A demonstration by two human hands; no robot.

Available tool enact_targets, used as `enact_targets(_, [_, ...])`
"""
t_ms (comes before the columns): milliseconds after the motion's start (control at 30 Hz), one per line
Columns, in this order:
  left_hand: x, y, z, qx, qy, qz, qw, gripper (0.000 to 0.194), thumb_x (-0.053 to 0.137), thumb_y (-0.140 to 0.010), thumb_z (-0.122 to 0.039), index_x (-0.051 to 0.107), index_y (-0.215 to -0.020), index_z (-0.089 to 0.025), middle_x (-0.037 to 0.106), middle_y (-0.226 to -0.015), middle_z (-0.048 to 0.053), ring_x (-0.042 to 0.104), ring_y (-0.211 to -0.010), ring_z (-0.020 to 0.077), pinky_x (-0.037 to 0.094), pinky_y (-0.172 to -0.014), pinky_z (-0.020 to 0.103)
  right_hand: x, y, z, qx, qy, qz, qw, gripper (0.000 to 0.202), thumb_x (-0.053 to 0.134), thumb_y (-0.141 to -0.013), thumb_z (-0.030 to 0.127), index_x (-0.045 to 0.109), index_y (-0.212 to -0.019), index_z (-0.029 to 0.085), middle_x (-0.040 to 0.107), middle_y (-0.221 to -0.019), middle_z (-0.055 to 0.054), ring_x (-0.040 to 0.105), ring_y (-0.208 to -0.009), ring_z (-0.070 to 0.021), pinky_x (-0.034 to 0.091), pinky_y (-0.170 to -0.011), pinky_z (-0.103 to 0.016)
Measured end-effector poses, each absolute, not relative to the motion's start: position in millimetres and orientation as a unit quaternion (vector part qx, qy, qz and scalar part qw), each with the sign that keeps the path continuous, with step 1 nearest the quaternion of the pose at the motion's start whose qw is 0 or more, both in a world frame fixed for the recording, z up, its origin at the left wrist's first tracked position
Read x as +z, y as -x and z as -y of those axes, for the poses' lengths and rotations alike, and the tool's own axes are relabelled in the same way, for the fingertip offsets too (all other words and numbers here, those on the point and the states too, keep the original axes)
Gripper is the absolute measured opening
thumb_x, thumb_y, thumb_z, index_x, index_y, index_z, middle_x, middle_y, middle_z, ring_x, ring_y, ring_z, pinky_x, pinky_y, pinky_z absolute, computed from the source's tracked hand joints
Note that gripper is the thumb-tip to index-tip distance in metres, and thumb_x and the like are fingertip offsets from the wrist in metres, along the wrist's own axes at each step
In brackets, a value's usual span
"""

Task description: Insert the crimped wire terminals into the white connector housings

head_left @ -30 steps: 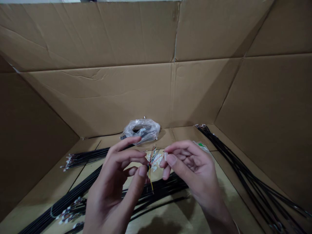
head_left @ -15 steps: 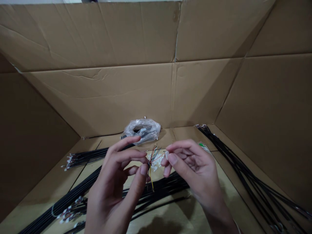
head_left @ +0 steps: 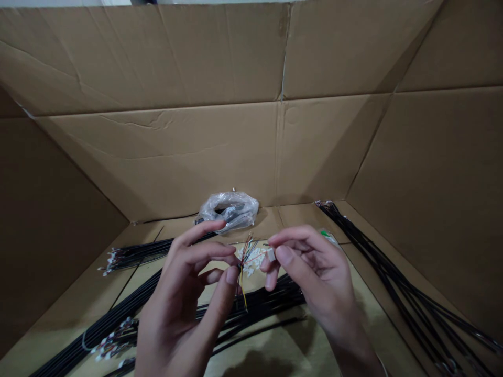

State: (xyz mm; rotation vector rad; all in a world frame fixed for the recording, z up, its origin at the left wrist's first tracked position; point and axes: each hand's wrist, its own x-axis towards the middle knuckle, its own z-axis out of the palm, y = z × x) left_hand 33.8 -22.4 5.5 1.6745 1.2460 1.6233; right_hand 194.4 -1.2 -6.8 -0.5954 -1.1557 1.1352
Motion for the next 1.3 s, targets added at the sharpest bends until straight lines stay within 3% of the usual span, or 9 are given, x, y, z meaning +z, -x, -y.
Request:
enact_targets(233, [6,-37,25,0.598,-0.617,-0.446,0.251,0.011,0.068,-0.092,-0.023,0.072,-0.095,-0.032,0.063,-0.134,0.0,0.059,-0.128,0.0251,0.06,-0.07,0.018,-13,-196,-7,0.53,0.253,0.501,0.636,0.013,0.063,-0.1,0.034,0.074,-0.103,0.027,0.073,-0.076,0.002,0.069,-0.057,-0.0126,0.054,-0.058,-0.026])
enact_targets(533, [6,-42,24,0.597,-0.616,-0.432,0.279,0.016,0.066,-0.094,-0.019,0.071,-0.099,-0.034,0.061,-0.136,0.0,0.061,-0.126,0.0231,0.061,-0.077,0.019,-10,-196,-14,0.617,0.252,0.478,0.571,0.021,0.075,-0.09,0.042,0.072,-0.092,0.021,0.073,-0.071,0.002,0.064,-0.05,-0.009,0.049,-0.053,-0.021])
enact_targets(833, [6,-44,28,0.603,-0.613,-0.425,0.283,0.016,0.065,-0.093,-0.017,0.071,-0.096,-0.032,0.061,-0.133,0.002,0.062,-0.124,0.0238,0.061,-0.075,0.019,-10,-196,-17,0.618,0.257,0.475,0.571,0.022,0.08,-0.085,0.039,0.069,-0.086,0.02,0.071,-0.065,0.004,0.061,-0.044,-0.0078,0.048,-0.048,-0.021])
enact_targets(1300, [5,-41,26,0.589,-0.627,-0.428,0.278,0.017,0.065,-0.093,-0.018,0.071,-0.097,-0.034,0.061,-0.135,0.0,0.058,-0.13,0.0241,0.061,-0.076,0.019,-11,-194,-19,0.683,0.194,0.431,0.557,0.016,0.077,-0.09,0.029,0.066,-0.084,0.018,0.071,-0.063,0.005,0.059,-0.042,-0.0049,0.046,-0.044,-0.015])
